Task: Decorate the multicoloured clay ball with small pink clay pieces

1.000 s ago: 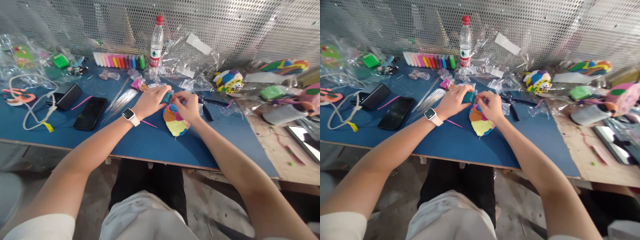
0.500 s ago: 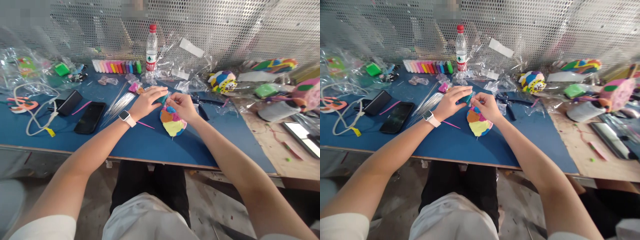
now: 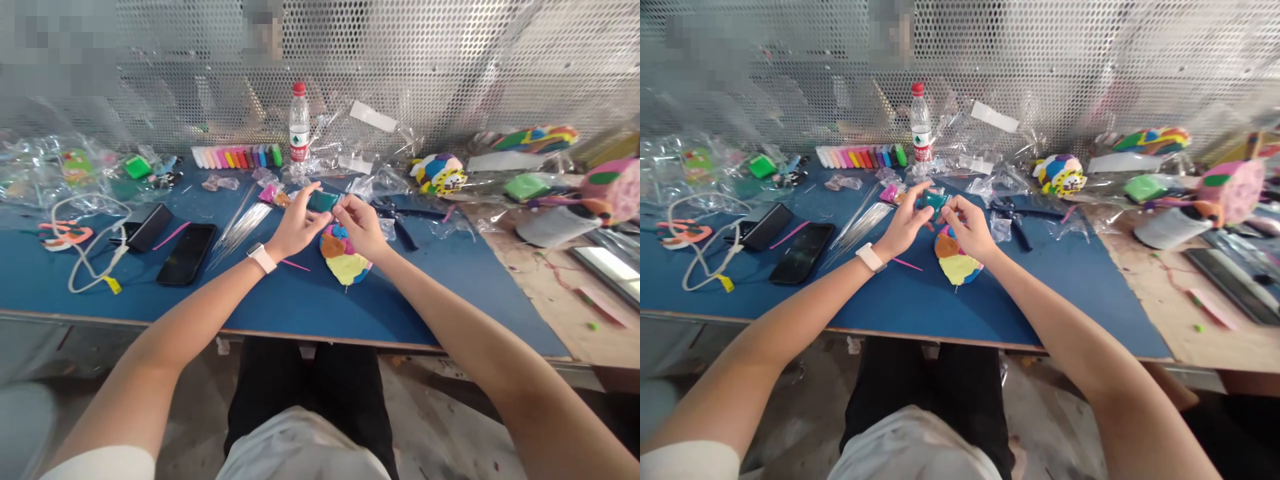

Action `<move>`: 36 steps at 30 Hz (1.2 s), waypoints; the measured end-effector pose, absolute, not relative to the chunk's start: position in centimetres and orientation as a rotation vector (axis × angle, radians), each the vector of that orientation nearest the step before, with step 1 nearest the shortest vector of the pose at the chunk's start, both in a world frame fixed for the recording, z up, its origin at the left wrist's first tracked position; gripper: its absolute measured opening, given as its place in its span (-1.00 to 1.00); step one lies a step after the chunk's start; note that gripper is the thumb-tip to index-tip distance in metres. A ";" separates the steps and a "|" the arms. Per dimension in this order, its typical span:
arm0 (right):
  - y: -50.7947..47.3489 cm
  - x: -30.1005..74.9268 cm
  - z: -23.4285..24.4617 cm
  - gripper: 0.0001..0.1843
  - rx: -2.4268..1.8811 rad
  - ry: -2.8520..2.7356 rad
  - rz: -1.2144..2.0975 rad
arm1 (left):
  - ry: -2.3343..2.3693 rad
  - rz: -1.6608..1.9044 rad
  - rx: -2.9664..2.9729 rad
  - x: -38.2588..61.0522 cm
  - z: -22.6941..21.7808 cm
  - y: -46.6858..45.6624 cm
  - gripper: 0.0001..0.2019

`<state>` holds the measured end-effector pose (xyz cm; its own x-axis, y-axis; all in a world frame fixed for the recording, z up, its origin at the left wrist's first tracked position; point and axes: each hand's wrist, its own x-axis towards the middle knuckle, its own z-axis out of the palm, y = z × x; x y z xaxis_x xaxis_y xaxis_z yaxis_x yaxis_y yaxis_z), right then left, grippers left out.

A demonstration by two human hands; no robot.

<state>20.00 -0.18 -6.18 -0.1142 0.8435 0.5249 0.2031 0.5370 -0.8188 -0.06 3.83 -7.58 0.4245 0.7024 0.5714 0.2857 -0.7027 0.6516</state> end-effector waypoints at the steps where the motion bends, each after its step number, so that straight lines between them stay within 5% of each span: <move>1: -0.2 20.0 -6.2 -0.45 -0.906 -1.639 0.691 | 0.839 1.221 2.145 0.0 -7.7 4.1 -0.34; 18: -0.4 20.5 -6.2 -0.78 -1.067 -1.656 0.612 | 0.861 1.187 2.134 -0.3 -8.1 4.9 -0.21; 28: 0.0 20.7 -6.6 -0.73 -1.042 -1.665 0.663 | 0.848 1.158 2.164 -0.3 -7.8 4.6 -0.18; 36: 0.2 20.6 -6.7 -0.44 -0.967 -1.617 0.777 | 0.828 1.139 2.148 -0.2 -7.7 4.4 -0.20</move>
<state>20.58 0.16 -6.71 -0.1242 0.8864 0.4460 0.2056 0.4627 -0.8624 -0.19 4.40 -7.68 0.4469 0.7362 0.5082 0.2555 -0.6494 0.7162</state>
